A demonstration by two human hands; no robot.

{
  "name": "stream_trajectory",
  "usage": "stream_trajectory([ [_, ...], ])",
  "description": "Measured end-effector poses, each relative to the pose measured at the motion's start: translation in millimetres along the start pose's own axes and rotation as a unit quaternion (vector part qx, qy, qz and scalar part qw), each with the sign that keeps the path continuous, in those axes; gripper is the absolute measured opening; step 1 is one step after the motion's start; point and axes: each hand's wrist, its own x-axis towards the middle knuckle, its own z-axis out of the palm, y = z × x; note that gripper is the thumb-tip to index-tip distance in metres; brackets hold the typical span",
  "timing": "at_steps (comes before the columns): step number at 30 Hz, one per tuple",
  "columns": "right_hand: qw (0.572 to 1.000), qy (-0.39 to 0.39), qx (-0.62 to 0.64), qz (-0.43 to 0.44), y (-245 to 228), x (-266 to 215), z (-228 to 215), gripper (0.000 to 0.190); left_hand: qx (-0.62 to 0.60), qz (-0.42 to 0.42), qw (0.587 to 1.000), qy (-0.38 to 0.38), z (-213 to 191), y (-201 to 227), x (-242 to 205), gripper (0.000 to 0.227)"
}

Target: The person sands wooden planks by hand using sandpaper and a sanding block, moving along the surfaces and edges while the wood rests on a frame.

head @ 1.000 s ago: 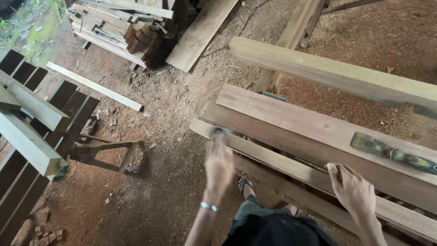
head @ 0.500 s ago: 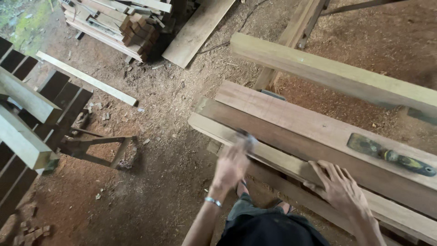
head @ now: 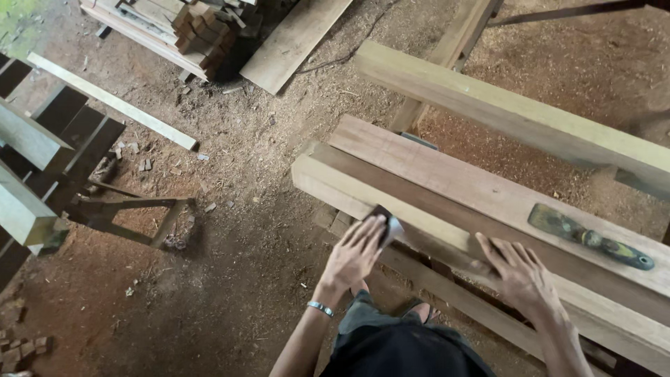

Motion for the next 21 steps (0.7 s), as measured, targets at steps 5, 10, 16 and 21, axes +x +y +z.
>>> stream_trajectory([
  [5, 0.989, 0.123, 0.076, 0.018, -2.4, 2.5, -6.6, 0.055, -0.045, -0.143, 0.985, 0.086, 4.4, -7.5, 6.8, 0.051],
  [10, 0.985, 0.153, 0.067, 0.036, -19.4, -3.8, -25.6, 0.050, -0.058, -0.150, 0.980, 0.117, -6.7, 8.7, 23.7, 0.058],
  [16, 0.989, 0.134, 0.050, 0.037, -16.2, 3.3, -37.4, 0.054, -0.200, -0.094, 0.971, -0.094, -13.8, -3.0, 29.9, 0.043],
  [21, 0.979, 0.172, 0.102, 0.042, -16.8, 0.4, -31.9, 0.048, 0.051, -0.184, 0.957, 0.218, -12.1, -13.6, 28.8, 0.053],
])
